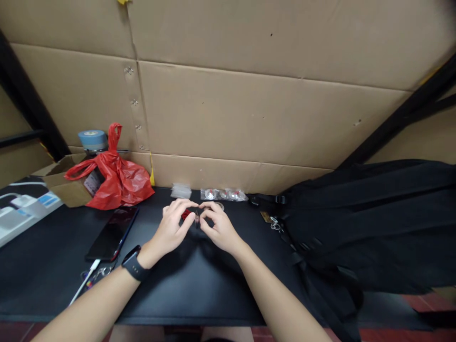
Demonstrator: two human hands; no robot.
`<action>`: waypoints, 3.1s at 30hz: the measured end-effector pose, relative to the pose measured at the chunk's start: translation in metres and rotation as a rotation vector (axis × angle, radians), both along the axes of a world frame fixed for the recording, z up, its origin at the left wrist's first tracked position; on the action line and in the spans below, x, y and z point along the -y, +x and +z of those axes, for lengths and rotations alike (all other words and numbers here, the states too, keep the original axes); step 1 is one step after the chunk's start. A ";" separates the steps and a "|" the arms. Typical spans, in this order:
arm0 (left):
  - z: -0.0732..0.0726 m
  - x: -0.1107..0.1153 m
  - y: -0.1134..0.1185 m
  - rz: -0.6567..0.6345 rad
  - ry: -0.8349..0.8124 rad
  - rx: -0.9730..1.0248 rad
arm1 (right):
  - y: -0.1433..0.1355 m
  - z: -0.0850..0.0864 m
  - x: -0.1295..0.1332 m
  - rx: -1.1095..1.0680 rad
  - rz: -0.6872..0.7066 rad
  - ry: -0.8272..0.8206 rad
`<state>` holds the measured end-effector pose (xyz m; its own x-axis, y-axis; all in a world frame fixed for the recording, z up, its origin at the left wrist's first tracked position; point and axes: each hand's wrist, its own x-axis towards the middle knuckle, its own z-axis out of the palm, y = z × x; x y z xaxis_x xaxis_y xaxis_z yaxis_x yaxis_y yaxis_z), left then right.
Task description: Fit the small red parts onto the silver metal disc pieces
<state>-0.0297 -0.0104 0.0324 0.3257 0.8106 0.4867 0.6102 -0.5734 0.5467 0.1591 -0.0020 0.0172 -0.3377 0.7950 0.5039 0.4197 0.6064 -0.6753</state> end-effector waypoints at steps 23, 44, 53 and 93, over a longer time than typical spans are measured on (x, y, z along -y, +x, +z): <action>-0.032 -0.037 -0.028 0.009 0.011 -0.351 | 0.057 -0.020 -0.034 0.350 -0.133 -0.121; -0.047 -0.041 -0.005 0.020 0.047 -0.354 | 0.063 -0.054 -0.068 0.275 -0.401 -0.107; -0.036 -0.039 -0.006 0.033 0.042 -0.213 | 0.062 -0.045 -0.066 0.170 -0.457 -0.123; -0.019 -0.018 0.004 0.033 -0.053 0.311 | -0.010 -0.014 -0.003 -0.557 0.068 -0.220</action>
